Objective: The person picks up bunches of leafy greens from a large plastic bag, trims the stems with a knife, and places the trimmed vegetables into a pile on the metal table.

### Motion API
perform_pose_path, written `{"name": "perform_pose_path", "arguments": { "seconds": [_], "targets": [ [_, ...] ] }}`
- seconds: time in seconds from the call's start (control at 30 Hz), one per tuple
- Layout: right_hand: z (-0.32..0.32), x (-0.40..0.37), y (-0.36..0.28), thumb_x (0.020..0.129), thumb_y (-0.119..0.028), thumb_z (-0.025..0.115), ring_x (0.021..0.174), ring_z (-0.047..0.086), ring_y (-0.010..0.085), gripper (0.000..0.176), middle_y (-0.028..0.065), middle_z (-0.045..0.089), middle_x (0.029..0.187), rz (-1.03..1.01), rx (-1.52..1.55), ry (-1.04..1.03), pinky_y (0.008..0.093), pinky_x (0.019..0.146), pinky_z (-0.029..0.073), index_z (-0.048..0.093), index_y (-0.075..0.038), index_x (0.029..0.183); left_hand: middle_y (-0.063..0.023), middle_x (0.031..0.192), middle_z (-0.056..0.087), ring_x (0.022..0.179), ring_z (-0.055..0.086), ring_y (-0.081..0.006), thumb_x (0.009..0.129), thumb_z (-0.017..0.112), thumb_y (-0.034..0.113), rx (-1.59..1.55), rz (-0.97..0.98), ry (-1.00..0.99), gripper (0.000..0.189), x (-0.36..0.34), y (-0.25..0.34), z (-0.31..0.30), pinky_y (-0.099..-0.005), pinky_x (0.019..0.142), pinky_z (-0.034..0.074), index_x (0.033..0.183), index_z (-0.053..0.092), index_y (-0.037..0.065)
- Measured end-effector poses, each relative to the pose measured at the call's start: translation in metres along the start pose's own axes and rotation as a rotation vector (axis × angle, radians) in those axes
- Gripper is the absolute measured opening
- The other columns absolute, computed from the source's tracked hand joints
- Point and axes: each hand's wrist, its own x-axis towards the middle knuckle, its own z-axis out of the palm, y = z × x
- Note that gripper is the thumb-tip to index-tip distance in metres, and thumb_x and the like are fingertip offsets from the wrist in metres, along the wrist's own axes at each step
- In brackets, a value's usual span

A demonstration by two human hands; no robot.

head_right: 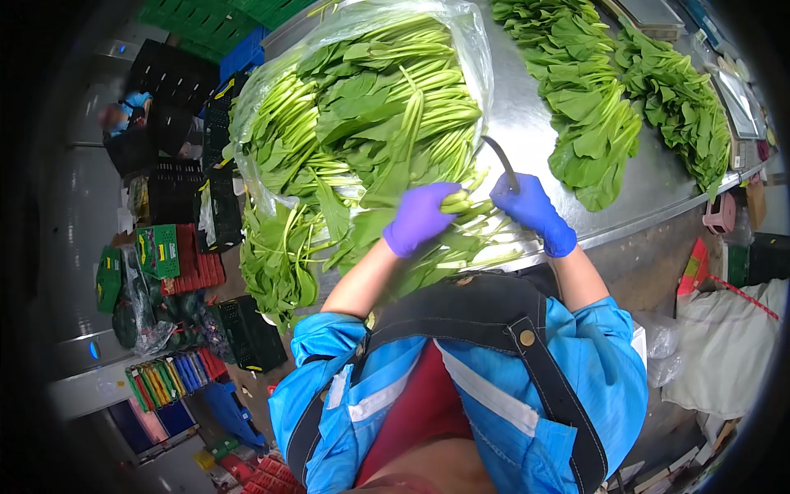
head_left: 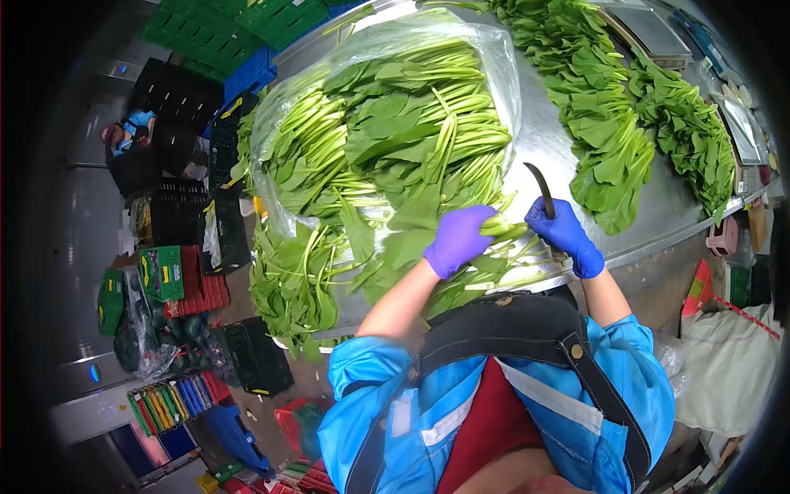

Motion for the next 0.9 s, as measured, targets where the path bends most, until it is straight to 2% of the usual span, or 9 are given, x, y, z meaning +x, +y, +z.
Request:
{"name": "perform_pose_path", "arguments": {
  "seconds": [0.03, 0.1, 0.23, 0.3, 0.33, 0.63, 0.77, 0.83, 0.9],
  "targets": [
    [0.000, 0.000, -0.003, 0.076, -0.015, 0.064, 0.052, 0.052, 0.0083, 0.012, 0.0034, 0.059, 0.066, 0.116, 0.147, -0.067, 0.0231, 0.048, 0.043, 0.063, -0.003, 0.080, -0.0152, 0.089, 0.066, 0.080, 0.064, -0.0316, 0.072, 0.068, 0.021, 0.000, 0.002, -0.001, 0.030, 0.001, 0.004, 0.004, -0.0366, 0.071, 0.050, 0.099, 0.066, 0.008],
    [0.000, 0.004, 0.002, 0.079, -0.016, 0.064, 0.048, 0.049, 0.0062, 0.014, 0.0033, 0.058, 0.065, 0.108, 0.273, -0.110, 0.0208, 0.044, 0.040, 0.061, -0.003, 0.081, -0.0148, 0.091, 0.066, 0.079, 0.065, -0.0303, 0.070, 0.073, 0.025, -0.171, -0.055, -0.218, 0.039, 0.005, 0.011, 0.013, -0.0346, 0.072, 0.051, 0.105, 0.065, 0.009],
    [0.007, 0.000, 0.006, 0.080, -0.015, 0.065, 0.049, 0.054, 0.0113, 0.018, 0.0049, 0.061, 0.067, 0.105, 0.292, 0.042, 0.0240, 0.046, 0.043, 0.063, -0.004, 0.095, -0.0163, 0.083, 0.065, 0.075, 0.064, -0.0320, 0.072, 0.073, 0.026, -0.072, -0.134, -0.083, 0.037, 0.002, 0.008, 0.025, -0.0356, 0.067, 0.050, 0.105, 0.066, 0.011],
    [0.011, -0.008, 0.013, 0.080, -0.016, 0.064, 0.056, 0.060, 0.0206, 0.025, 0.0087, 0.064, 0.073, -0.341, -0.393, 0.281, 0.0301, 0.053, 0.048, 0.063, -0.008, 0.104, -0.0165, 0.083, 0.065, 0.074, 0.064, -0.0326, 0.072, 0.073, 0.026, -0.083, -0.130, -0.061, 0.036, 0.002, 0.008, 0.021, -0.0361, 0.066, 0.050, 0.104, 0.066, 0.011],
    [0.013, -0.010, 0.022, 0.079, -0.017, 0.064, 0.066, 0.063, 0.0295, 0.028, 0.0129, 0.064, 0.078, -0.407, -0.399, 0.260, 0.0360, 0.061, 0.050, 0.063, -0.011, 0.106, -0.0167, 0.082, 0.064, 0.074, 0.063, -0.0332, 0.072, 0.072, 0.026, -0.092, -0.124, -0.037, 0.035, 0.002, 0.010, 0.019, -0.0366, 0.065, 0.050, 0.103, 0.066, 0.011],
    [0.022, -0.005, 0.072, 0.078, -0.019, 0.062, 0.070, 0.063, 0.0329, 0.025, 0.0153, 0.065, 0.079, -0.299, -0.613, 0.208, 0.0402, 0.063, 0.050, 0.066, -0.011, 0.101, -0.0149, 0.080, 0.064, 0.071, 0.061, -0.0347, 0.073, 0.065, 0.019, -0.059, 0.005, -0.035, 0.025, -0.008, 0.009, 0.018, -0.0376, 0.062, 0.049, 0.097, 0.067, 0.010],
    [0.017, -0.009, 0.071, 0.081, -0.023, 0.060, 0.069, 0.064, 0.0320, 0.022, 0.0153, 0.065, 0.075, -0.177, -0.594, 0.112, 0.0391, 0.065, 0.051, 0.068, -0.011, 0.097, -0.0151, 0.079, 0.064, 0.069, 0.063, -0.0319, 0.073, 0.066, 0.016, -0.057, -0.003, -0.064, 0.024, -0.013, -0.010, 0.023, -0.0360, 0.062, 0.049, 0.095, 0.066, 0.008],
    [0.017, -0.010, 0.063, 0.081, -0.024, 0.060, 0.068, 0.064, 0.0323, 0.021, 0.0158, 0.065, 0.075, -0.182, -0.620, 0.118, 0.0390, 0.065, 0.051, 0.068, -0.010, 0.096, -0.0156, 0.083, 0.065, 0.074, 0.062, -0.0336, 0.070, 0.069, 0.016, -0.173, -0.118, -0.069, 0.029, -0.011, -0.006, 0.023, -0.0383, 0.065, 0.050, 0.097, 0.067, 0.007],
    [0.020, -0.005, 0.062, 0.081, -0.025, 0.060, 0.068, 0.064, 0.0328, 0.022, 0.0165, 0.065, 0.076, -0.199, -0.594, 0.135, 0.0396, 0.065, 0.051, 0.068, -0.010, 0.096, -0.0157, 0.083, 0.065, 0.074, 0.063, -0.0330, 0.071, 0.069, 0.016, -0.207, -0.095, -0.064, 0.027, -0.008, -0.002, 0.018, -0.0369, 0.065, 0.050, 0.096, 0.067, 0.007]
  ]
}}
